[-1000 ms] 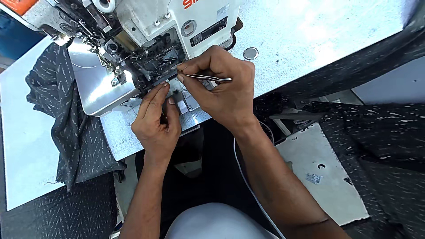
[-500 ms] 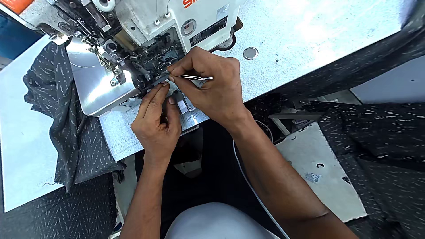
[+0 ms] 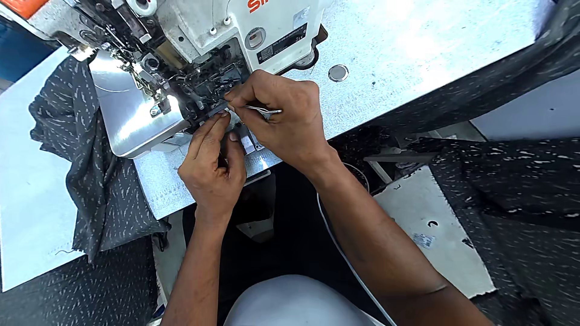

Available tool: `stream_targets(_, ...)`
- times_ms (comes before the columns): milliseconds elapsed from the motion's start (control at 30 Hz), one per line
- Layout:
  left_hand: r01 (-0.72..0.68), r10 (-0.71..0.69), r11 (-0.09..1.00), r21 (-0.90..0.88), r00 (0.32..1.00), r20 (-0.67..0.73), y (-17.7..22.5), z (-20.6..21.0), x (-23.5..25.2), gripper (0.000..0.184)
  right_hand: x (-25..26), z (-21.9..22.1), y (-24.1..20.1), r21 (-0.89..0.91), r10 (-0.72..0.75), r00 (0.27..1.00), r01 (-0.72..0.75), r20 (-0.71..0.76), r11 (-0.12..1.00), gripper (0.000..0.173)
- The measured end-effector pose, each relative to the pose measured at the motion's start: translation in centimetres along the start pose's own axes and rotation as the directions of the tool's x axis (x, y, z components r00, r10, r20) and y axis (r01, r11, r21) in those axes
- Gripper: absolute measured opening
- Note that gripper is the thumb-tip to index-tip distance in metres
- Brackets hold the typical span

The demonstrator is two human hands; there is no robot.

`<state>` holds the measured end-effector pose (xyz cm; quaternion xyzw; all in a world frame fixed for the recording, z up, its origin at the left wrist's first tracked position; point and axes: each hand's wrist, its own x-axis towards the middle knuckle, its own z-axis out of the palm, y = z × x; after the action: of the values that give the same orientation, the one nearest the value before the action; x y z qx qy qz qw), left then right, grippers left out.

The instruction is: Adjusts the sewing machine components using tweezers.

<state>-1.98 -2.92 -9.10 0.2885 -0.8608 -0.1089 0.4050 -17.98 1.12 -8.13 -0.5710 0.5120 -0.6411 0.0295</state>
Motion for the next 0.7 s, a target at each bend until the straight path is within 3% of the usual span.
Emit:
stream_targets(167,0.006,-0.006,1.000,0.002,1.000,0.002,0.0,0.0,0.0,0.027,-0.3,-0.3,0.0,0.158,0.006,0.995,0.010,-0.101,0.987,0.005)
stream_targets(367,0.006,-0.006,1.000,-0.010,1.000,0.024,0.0,-0.2,0.1,0.025,-1.2,-0.8,-0.8,0.345,0.122,0.962,-0.031,-0.246,0.938,0.014)
stream_targets(467,0.001,-0.002,0.999,-0.050,1.000,-0.028,-0.1,-0.2,0.1,0.020,-1.8,-1.4,-1.4,0.553,0.245,0.934,-0.064,-0.259,0.831,0.017)
stream_targets(567,0.032,-0.046,0.988,-0.152,0.995,-0.086,-0.4,-0.8,-0.1,0.023,-2.9,-2.2,-2.4,0.774,0.373,0.910,-0.104,-0.179,0.625,0.019)
stream_targets(700,0.075,-0.090,0.891,-0.449,0.996,-0.011,-1.2,-1.4,-0.2,0.044,-4.8,-2.4,-3.8,0.818,0.361,0.930,-0.152,-0.073,0.555,0.021)
